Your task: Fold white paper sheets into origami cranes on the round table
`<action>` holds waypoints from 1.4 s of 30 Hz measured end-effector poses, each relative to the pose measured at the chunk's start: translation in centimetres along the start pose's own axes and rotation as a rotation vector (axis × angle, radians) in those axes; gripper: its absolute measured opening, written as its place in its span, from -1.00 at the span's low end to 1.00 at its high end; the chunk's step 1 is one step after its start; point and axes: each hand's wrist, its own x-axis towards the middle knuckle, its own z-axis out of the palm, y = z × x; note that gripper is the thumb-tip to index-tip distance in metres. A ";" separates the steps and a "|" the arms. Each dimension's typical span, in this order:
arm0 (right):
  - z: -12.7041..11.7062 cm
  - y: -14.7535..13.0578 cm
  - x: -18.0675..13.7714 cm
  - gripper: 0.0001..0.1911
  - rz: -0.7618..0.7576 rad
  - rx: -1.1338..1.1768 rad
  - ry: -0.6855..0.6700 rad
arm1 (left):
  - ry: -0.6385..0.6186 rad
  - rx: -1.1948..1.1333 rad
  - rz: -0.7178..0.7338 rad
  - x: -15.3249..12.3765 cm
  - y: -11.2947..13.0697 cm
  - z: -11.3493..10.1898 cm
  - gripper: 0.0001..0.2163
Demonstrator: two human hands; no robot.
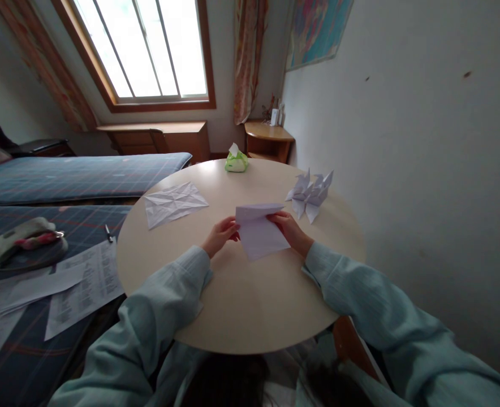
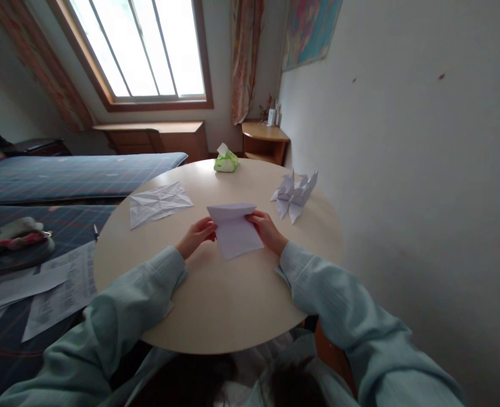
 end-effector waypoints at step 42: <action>0.5 -0.1 -0.9 -0.65 0.007 -0.119 -0.183 | 0.053 0.134 -0.037 0.4 -0.4 -0.5 -0.67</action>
